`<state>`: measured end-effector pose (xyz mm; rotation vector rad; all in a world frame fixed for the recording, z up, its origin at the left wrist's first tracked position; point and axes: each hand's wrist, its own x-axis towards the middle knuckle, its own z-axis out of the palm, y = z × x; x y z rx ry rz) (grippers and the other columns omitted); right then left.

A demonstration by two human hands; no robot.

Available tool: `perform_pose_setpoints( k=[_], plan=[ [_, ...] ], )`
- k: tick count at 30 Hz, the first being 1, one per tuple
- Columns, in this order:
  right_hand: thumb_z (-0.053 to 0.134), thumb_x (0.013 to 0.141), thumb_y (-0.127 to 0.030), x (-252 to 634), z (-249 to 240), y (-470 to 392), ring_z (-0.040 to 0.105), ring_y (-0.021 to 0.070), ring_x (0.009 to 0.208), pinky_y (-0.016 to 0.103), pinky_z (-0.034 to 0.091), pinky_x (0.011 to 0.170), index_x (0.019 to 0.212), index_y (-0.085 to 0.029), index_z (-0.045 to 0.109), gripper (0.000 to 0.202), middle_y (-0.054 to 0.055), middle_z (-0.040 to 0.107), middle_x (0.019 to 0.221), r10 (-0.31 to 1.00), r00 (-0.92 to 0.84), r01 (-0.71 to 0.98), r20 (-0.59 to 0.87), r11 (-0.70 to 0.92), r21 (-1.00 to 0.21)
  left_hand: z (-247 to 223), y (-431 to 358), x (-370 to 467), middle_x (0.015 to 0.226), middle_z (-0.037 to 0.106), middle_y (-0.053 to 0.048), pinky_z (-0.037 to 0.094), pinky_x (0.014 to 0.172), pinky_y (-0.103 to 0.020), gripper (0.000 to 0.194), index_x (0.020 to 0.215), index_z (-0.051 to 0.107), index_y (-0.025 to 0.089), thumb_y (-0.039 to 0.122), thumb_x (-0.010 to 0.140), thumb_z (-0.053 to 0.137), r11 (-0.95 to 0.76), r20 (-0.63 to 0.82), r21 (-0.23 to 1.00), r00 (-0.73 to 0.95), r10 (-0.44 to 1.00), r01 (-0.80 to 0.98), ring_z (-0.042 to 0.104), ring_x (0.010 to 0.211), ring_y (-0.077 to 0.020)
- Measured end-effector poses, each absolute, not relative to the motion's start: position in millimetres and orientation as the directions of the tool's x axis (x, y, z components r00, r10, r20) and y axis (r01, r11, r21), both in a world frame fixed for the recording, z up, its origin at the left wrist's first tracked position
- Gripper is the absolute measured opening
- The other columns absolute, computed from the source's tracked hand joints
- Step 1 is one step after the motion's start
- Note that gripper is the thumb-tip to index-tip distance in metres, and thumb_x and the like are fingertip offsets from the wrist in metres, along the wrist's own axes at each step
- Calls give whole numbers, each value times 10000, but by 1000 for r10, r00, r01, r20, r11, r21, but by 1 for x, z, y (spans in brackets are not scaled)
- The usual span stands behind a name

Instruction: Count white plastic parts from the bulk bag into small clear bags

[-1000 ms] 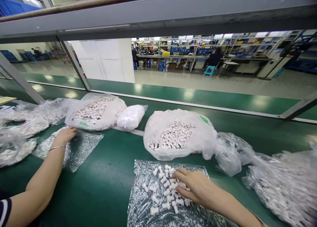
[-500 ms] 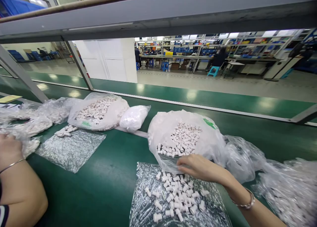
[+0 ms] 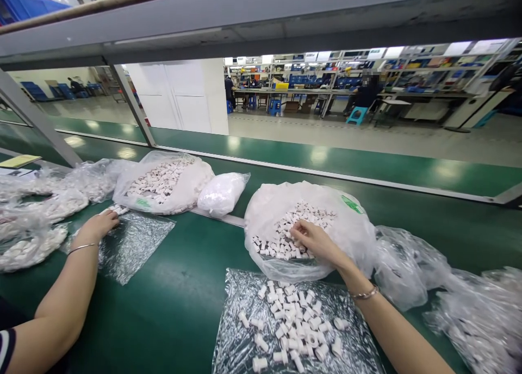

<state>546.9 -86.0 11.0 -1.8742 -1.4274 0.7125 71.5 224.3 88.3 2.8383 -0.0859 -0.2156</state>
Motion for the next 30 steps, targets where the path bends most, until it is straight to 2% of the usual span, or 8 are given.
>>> perform_pose_setpoints(
  k=[4,9,13,16,20,23,26,30],
  plan=[
    [461,941,-504,549,20,-91,626,173,794,285,509,658,944,-208,537,306,52,633,956,981,174,115,-91,-112,-987,92,215,75,742,402,12,294,453,-121,549,1067,603,323,219,1020,66,-956,-146,293,987,-67,-22,538,601,-63],
    [505,924,-489,535,15,-86,546,167,645,269,386,565,876,-196,600,312,16,604,716,966,249,655,-74,-224,-722,12,63,160,766,461,-33,213,542,-218,561,1046,609,109,324,1036,91,-933,-121,351,984,-131,-81,619,690,-67],
    [580,880,-368,523,3,-80,574,190,694,276,337,597,825,-199,645,189,31,642,719,959,282,850,-3,-251,-463,-81,-93,262,680,475,-46,207,499,-228,492,792,709,376,589,944,292,-886,24,446,991,-129,-126,551,500,-159],
    [527,917,-444,526,5,-82,525,158,601,260,329,553,787,-201,594,284,6,580,653,959,283,772,-16,-238,-590,-104,-127,286,640,420,-40,238,507,-237,531,718,691,425,584,942,236,-895,105,434,992,-69,-108,572,532,-208],
    [309,956,-641,544,20,-89,254,103,405,236,230,406,799,-217,517,498,-70,344,518,966,234,290,-107,-174,-941,-98,-96,267,678,522,-98,163,561,-287,732,799,665,149,551,955,73,-915,140,398,990,-12,-67,651,775,-161],
    [203,956,-688,555,33,-96,153,102,385,240,165,375,974,-219,543,580,-88,295,517,975,201,162,-99,-132,-978,-97,-67,252,686,541,-73,225,563,-298,791,835,642,21,518,956,39,-929,100,368,995,-12,-48,656,904,-97],
    [331,963,-642,555,40,-104,378,111,475,238,313,458,976,-209,581,500,-29,497,654,988,126,429,-84,-131,-894,-99,-44,244,733,559,-45,290,596,-280,748,896,628,-18,505,966,98,-935,58,351,998,-24,-43,639,917,-48],
    [547,911,-470,546,34,-112,571,201,722,293,393,611,937,-212,606,266,38,647,842,985,136,849,-104,-170,-500,-99,-20,235,797,549,-34,322,598,-254,636,972,602,-34,427,991,163,-935,13,346,997,-79,-79,635,887,-33]
  ],
)
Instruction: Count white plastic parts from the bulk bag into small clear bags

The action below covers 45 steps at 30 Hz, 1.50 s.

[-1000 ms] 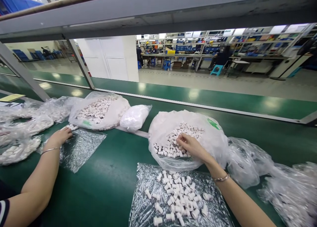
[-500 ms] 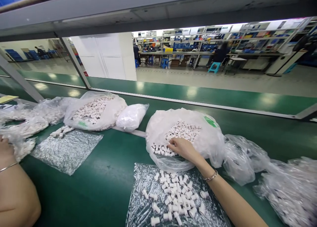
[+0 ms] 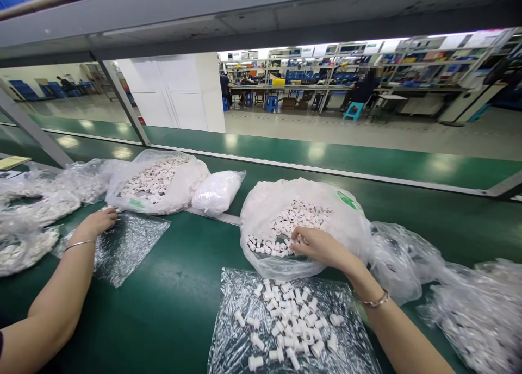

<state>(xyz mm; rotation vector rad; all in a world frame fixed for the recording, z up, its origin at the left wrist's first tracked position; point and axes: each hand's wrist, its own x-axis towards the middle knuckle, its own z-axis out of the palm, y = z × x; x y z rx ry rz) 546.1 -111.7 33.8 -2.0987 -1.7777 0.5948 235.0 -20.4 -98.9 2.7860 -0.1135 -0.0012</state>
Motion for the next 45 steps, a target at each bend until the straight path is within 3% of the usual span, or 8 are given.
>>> perform_pose_setpoints(
  k=[5,11,15,18,28,34,42,45],
  plan=[
    [613,864,-358,543,24,-112,571,217,712,311,357,602,922,-209,571,165,42,656,812,983,141,939,-119,-171,-298,-101,-14,229,745,499,-4,209,502,-173,500,866,633,209,310,1025,169,-897,10,393,977,-214,-200,627,707,-37],
    [426,940,-591,558,36,-106,359,108,483,242,285,456,874,-214,527,396,-43,469,625,988,89,439,-124,-150,-886,-111,-46,238,709,471,-27,51,645,-427,595,679,340,50,92,962,-182,-802,66,470,921,-383,-367,629,521,-83],
    [235,978,-634,563,36,-104,102,99,416,239,124,381,993,-224,528,504,-91,293,533,983,165,113,-79,-98,-989,-49,18,193,615,337,74,87,746,-302,617,877,581,244,432,1042,17,-881,94,431,980,-175,-198,568,410,-58],
    [303,975,-632,559,31,-104,267,102,438,229,229,421,876,-213,547,495,-58,398,564,979,193,319,-60,-120,-940,32,126,129,653,468,-6,79,640,-276,650,997,532,-45,368,1009,30,-949,22,313,999,-26,-32,664,642,-100],
    [490,935,-302,543,17,-103,669,258,834,305,418,678,1162,-242,669,295,61,742,941,988,114,939,-107,-143,-313,72,248,90,738,398,17,229,456,-138,700,1004,593,297,337,969,-105,-961,10,273,999,-37,-39,500,547,-46],
    [496,953,-355,541,17,-102,668,250,814,299,408,665,1153,-249,649,273,44,737,882,992,108,943,-57,-121,-310,21,153,123,720,507,-42,199,537,-266,640,974,610,-10,385,970,107,-949,-65,311,995,-70,-47,652,782,-78],
    [523,953,-342,526,26,-100,612,216,655,284,343,584,1024,-197,629,193,37,665,690,980,197,946,-35,-199,-256,-81,-47,221,727,457,15,283,494,-209,519,845,675,520,395,955,183,-914,-112,387,990,82,119,583,479,-153],
    [455,997,-429,516,51,-115,551,176,582,278,335,554,1033,-208,601,268,2,624,666,993,113,887,-40,-119,-447,-25,23,173,694,502,13,237,607,-211,527,990,682,309,323,993,156,-923,-87,366,992,90,116,646,559,-104]
  ],
)
